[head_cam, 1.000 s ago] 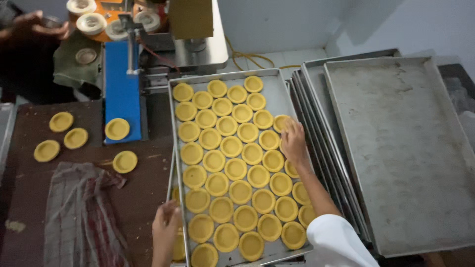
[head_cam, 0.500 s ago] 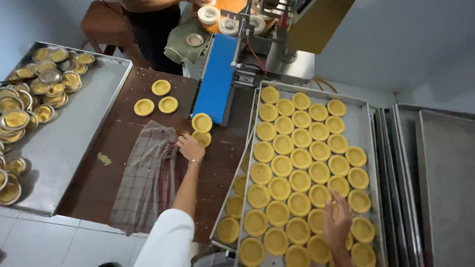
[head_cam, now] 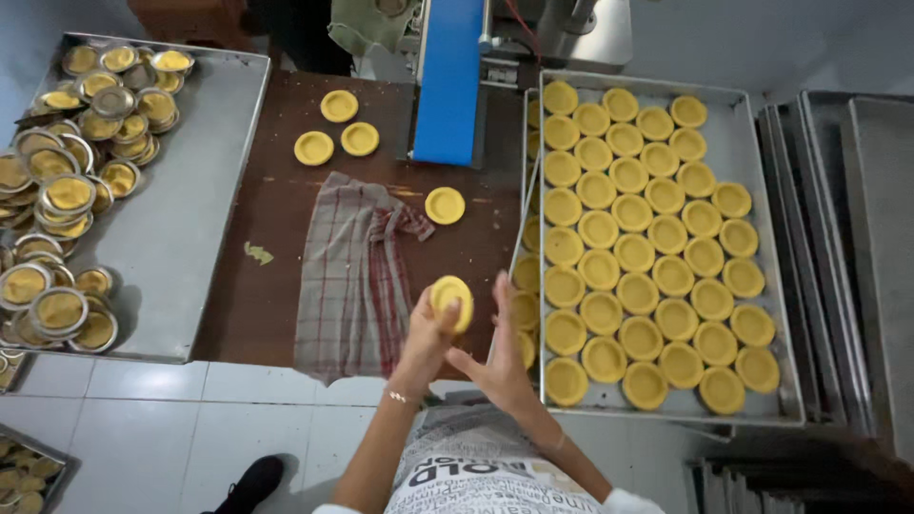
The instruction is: The person picks up yellow tart shells one by one from a table and places them into rows on a large metal tray.
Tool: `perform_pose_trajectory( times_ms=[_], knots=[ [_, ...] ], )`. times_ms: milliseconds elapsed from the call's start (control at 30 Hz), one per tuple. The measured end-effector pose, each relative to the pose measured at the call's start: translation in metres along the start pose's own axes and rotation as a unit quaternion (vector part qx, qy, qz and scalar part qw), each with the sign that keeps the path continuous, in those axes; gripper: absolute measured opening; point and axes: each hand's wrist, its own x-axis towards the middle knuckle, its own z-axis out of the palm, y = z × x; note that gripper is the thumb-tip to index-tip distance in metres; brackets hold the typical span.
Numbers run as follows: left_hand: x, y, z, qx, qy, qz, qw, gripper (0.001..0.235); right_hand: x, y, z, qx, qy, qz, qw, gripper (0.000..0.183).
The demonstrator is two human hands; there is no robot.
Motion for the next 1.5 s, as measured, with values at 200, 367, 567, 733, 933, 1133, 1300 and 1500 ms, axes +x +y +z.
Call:
perform_pose_trajectory(
  times_ms=[200,367,567,733,933,1133,1300,1500],
  knots=[
    [-0.092,0.089,0.039,0.273,-0.256,0.051,0.926,0.053,0.009,-0.063,-0.010,0.158,-0.025,-0.016,0.987,0.130],
    [-0.068,0.051,0.019,0.108,-0.067,0.101,0.987,0.053,-0.007,-0.029,-0.002,0.082,-0.077,0.029,0.993,0.117],
    [-0.088,0.037,0.067,0.161,-0.142,0.075,0.974,0.045,-0.015,-0.023,-0.050,0.057,-0.072,0.049,0.995,0.112],
    [-0.069,-0.001,0.109,0.233,-0.154,0.021,0.960,0.045,-0.015,0.042,-0.099,0.069,-0.058,0.087,0.992,0.083],
    [-0.043,-0.036,0.152,0.534,-0.239,0.265,0.767,0.055,-0.019,0.106,-0.194,0.325,0.023,0.420,0.847,0.043],
    [-0.024,-0.005,0.197,0.446,-0.012,0.051,0.894,0.054,0.132,0.176,-0.348,0.486,0.246,0.292,0.786,0.042],
    [0.004,-0.042,0.144,0.427,0.064,-0.040,0.901,0.049,0.262,0.234,-0.439,0.497,0.415,0.110,0.755,0.017],
    [-0.012,-0.103,0.107,0.378,0.203,0.096,0.898,0.035,0.297,0.277,-0.459,0.185,0.433,0.136,0.872,0.043]
  ],
)
